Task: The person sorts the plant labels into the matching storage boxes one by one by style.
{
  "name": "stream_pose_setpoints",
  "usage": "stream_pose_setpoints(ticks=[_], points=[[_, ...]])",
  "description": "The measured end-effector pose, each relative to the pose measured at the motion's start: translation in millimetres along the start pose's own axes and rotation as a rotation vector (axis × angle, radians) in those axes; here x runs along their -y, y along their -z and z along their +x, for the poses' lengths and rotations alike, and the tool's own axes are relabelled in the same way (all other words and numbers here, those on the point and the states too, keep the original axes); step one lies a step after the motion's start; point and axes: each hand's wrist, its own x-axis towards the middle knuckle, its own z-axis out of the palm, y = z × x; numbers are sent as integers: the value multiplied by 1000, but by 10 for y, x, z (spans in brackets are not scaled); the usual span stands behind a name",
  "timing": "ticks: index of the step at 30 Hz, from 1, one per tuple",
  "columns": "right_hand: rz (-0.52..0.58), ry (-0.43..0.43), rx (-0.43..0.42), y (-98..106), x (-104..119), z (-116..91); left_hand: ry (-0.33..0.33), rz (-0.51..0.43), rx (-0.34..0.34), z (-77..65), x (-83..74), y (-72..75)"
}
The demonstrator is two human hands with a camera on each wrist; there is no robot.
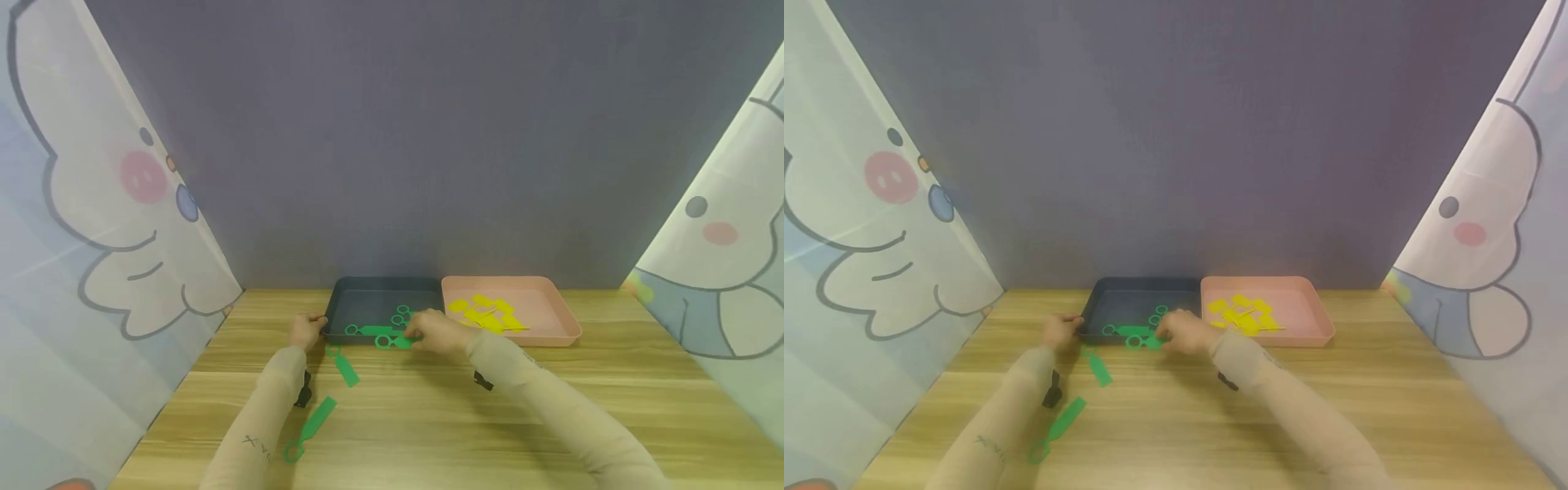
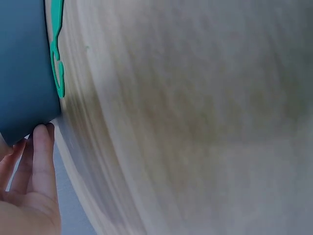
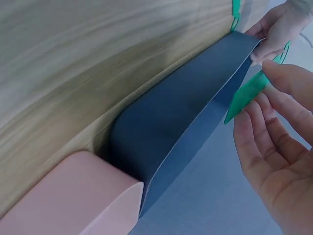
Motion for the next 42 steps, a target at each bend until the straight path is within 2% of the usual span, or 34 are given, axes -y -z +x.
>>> stream_pose_setpoints(ticks=[4, 11, 16, 19, 24, 32, 36, 42], points=[[-4, -56, -11, 27, -51, 42, -2, 4, 5, -6, 6, 7], [133, -202, -33, 72, -112, 119, 9, -13, 22, -17, 38, 6], [68, -160, -114, 94, -194, 218, -2, -17, 11, -45, 17, 15], [65, -172, -171, 113, -230, 278, -2, -4, 6, -43, 13, 26], [104, -272, -227, 120, -273, 379, 5, -7, 14, -6, 58, 27], [145, -451, -260, 97, -380, 510, 17, -13, 21, 6, 102, -2], [93, -510, -281, 58, -452, 553, 11, -4, 17, 21, 105, -23], [-42, -495, -288, -19, -582, 601, 20, -22, 11, 42, 104, -36]])
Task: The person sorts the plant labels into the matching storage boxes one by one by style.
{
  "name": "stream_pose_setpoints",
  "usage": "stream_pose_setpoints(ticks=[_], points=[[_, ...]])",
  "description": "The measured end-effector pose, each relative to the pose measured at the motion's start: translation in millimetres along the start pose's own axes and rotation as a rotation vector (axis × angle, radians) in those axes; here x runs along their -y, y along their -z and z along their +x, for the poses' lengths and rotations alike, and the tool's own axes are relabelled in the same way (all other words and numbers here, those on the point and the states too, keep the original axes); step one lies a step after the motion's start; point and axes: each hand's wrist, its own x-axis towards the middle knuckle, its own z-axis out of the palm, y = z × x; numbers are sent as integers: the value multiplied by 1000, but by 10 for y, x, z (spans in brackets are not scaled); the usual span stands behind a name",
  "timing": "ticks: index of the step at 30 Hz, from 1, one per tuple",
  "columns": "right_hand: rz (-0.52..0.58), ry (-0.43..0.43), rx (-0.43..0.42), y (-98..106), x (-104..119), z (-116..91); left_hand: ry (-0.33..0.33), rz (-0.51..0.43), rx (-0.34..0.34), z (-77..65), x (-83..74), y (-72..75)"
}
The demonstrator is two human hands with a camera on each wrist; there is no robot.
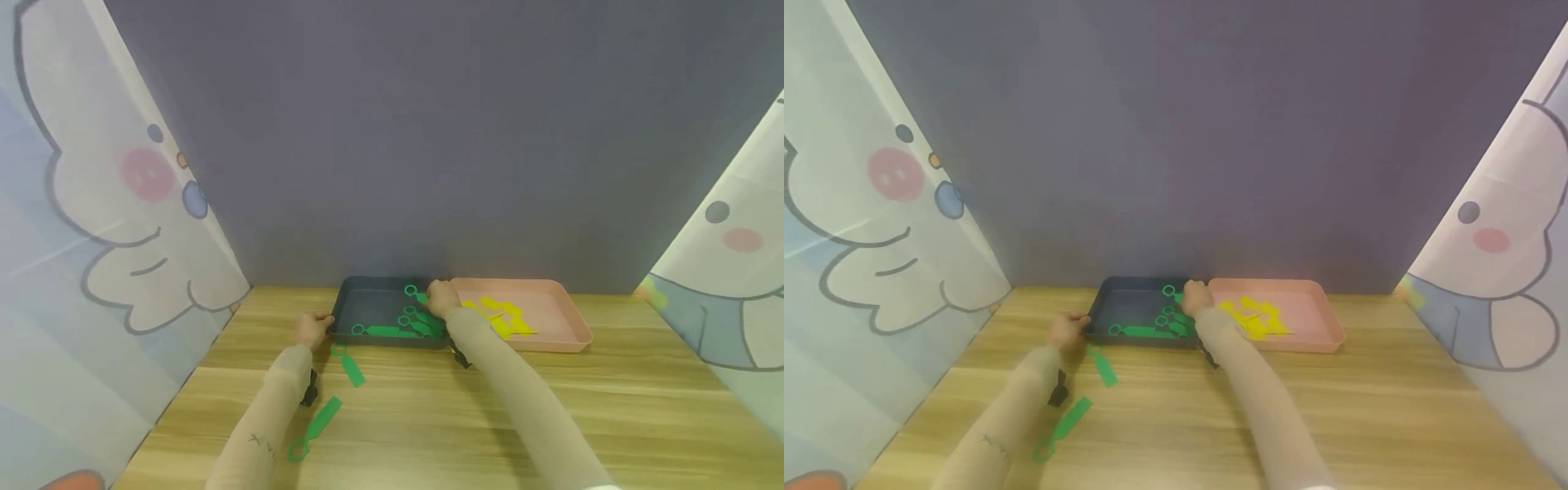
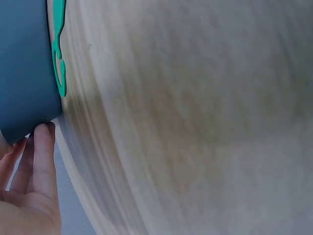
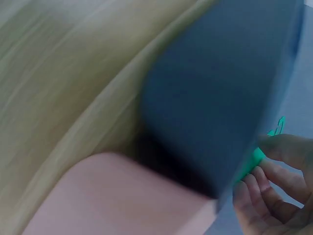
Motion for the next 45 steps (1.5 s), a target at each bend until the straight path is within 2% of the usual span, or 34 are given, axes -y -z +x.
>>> stream_pose_setpoints(ticks=[6, 15, 23, 30, 45], points=[[-76, 5, 5, -127, -110, 39, 6, 7, -2, -4, 16, -23], [-180, 0, 20, -246, -116, 29, -7, 0, -7, -40, -3, -52], [-233, 7, 54, -234, -125, -26, 2, 5, 2, -52, -30, -77], [-233, -11, 78, -242, -125, -39, -4, 8, 19, -48, -41, -65], [-196, 20, 69, -263, -130, 19, 8, 42, 20, -61, -56, 9]])
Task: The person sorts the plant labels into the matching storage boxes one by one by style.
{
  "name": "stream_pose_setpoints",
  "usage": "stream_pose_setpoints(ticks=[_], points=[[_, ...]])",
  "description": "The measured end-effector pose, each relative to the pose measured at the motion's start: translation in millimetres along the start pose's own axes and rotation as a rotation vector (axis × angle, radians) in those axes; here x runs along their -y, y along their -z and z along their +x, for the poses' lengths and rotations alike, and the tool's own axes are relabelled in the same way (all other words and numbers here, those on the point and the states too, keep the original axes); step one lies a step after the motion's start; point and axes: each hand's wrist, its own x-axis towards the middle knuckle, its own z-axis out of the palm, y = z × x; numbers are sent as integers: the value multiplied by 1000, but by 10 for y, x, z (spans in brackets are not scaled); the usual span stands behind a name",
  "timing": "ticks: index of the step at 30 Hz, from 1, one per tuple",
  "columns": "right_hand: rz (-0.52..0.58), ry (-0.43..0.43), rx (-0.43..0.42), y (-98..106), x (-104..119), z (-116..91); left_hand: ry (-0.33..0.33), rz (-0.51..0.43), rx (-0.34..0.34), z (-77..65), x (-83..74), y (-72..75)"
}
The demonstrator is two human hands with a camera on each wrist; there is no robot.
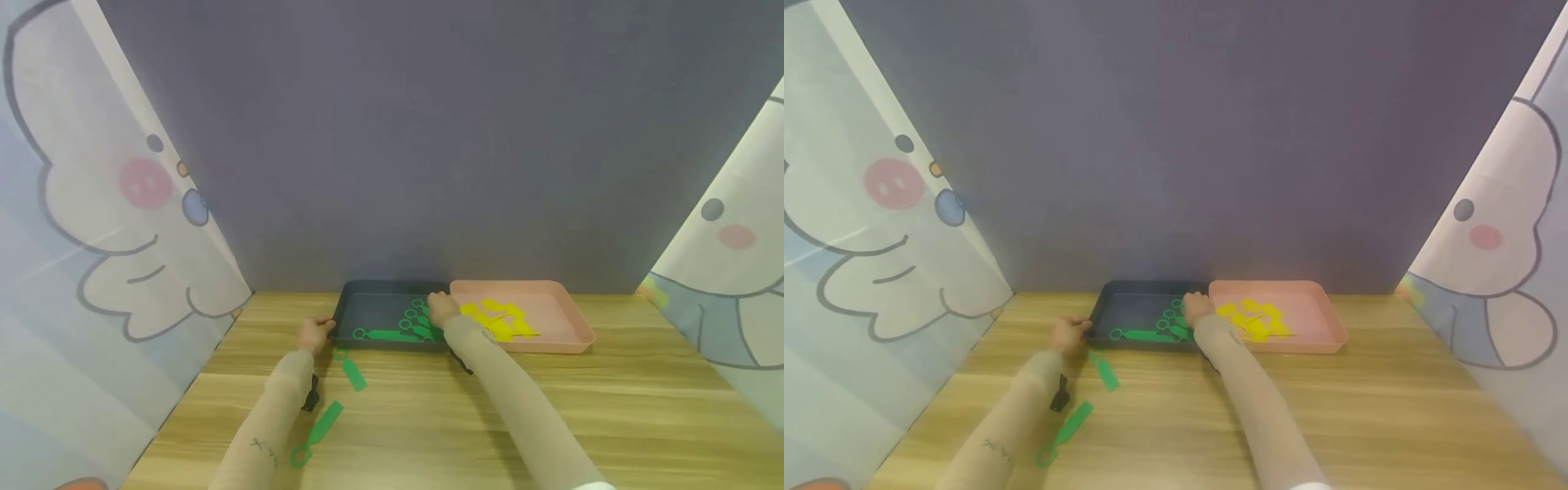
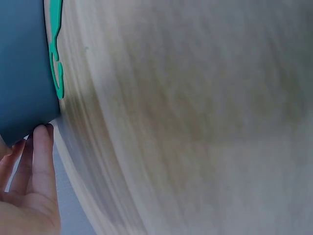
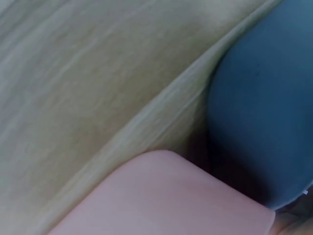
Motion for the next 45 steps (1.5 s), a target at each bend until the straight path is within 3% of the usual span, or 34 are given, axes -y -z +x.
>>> stream_pose_setpoints(ticks=[11, 26, 34, 45], points=[[9, 39, 21, 49, 44, -37, 4, -19, 20, 16, 12, 25], [185, 200, 36, 249, 303, -283, -4, -13, 37, -21, -19, 6], [128, 365, 44, 361, 558, -485, -23, 19, 17, -15, -48, 33], [-60, 727, 90, 232, 893, -829, -17, 43, 16, 22, -2, 29]])
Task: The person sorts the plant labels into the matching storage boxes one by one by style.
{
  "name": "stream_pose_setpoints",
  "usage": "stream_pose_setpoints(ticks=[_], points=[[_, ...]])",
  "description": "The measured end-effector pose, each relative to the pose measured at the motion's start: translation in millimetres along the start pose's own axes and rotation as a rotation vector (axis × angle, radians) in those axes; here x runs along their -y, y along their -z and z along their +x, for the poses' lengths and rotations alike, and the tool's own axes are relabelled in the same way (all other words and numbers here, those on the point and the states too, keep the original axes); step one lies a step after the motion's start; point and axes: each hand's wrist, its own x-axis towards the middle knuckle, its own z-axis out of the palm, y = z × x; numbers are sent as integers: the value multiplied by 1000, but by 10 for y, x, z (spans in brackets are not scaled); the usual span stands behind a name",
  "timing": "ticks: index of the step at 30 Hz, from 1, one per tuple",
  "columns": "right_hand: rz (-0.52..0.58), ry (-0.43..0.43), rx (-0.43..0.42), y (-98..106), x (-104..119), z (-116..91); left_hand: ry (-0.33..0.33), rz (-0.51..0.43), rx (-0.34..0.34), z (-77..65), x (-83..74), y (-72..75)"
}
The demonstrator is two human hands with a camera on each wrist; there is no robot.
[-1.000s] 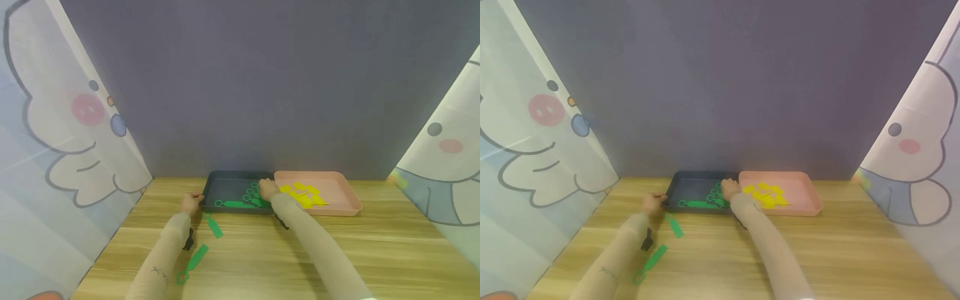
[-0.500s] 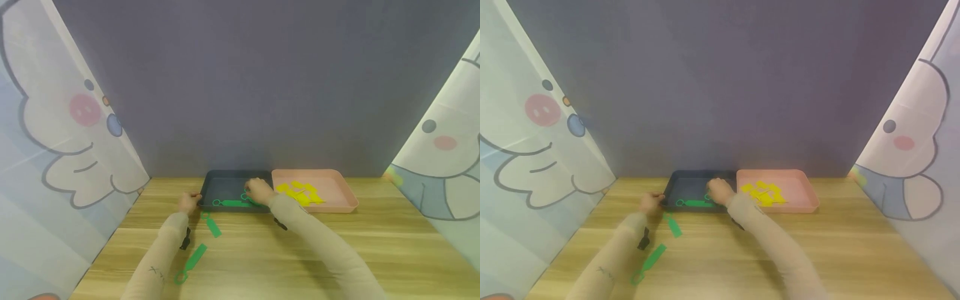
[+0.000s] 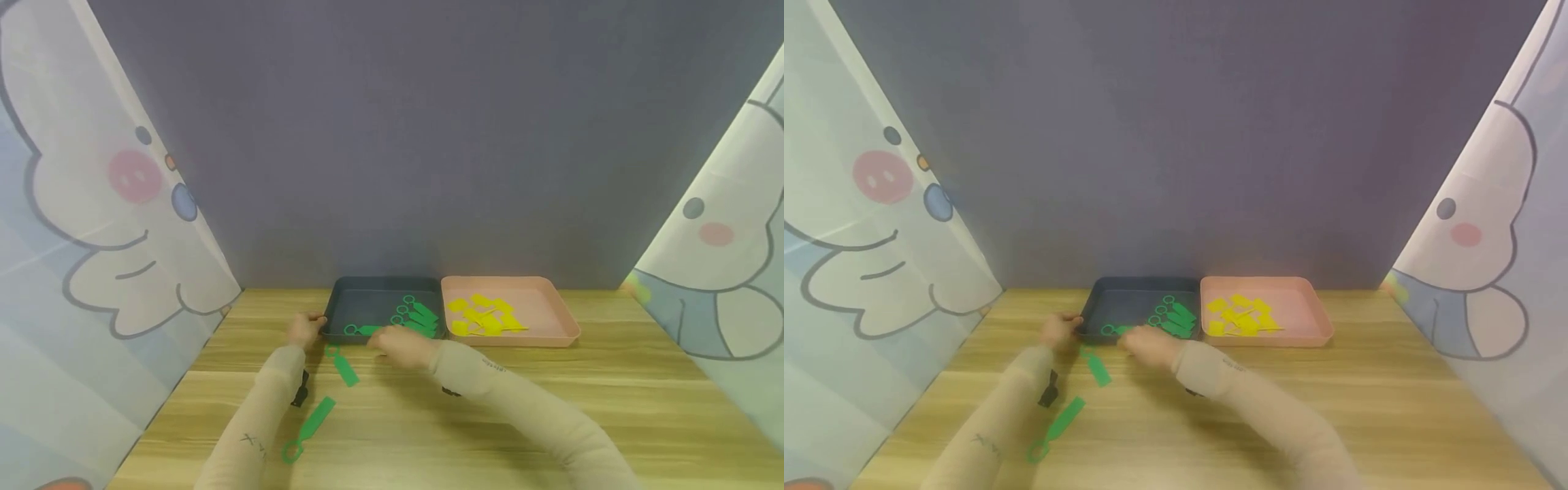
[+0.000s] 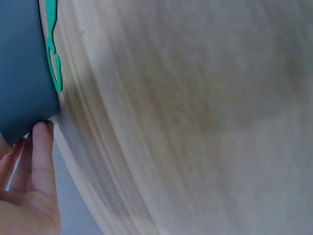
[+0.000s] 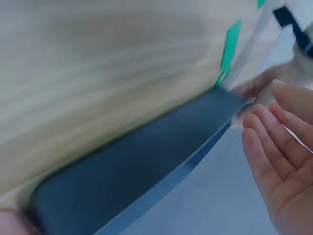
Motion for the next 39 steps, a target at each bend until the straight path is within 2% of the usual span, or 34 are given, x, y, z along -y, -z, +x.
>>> stream_pose_setpoints(ticks=[8, 11, 17, 26, 34, 39], points=[[-104, 209, 83, -201, 384, 18, 10, 9, -4, -82, -64, -11], [-174, 262, 97, -301, 485, 40, 12, 3, -7, -120, -91, -6], [-351, 329, 107, -499, 632, 117, 17, -5, 2, -112, -38, -22], [-349, 346, 124, -613, 723, 293, 3, 1, -5, -114, -32, -24], [-267, 326, 98, -692, 721, 388, -8, -11, -16, -56, -17, -28], [-239, 333, 93, -676, 721, 418, -4, -8, -17, -34, -31, -9]])
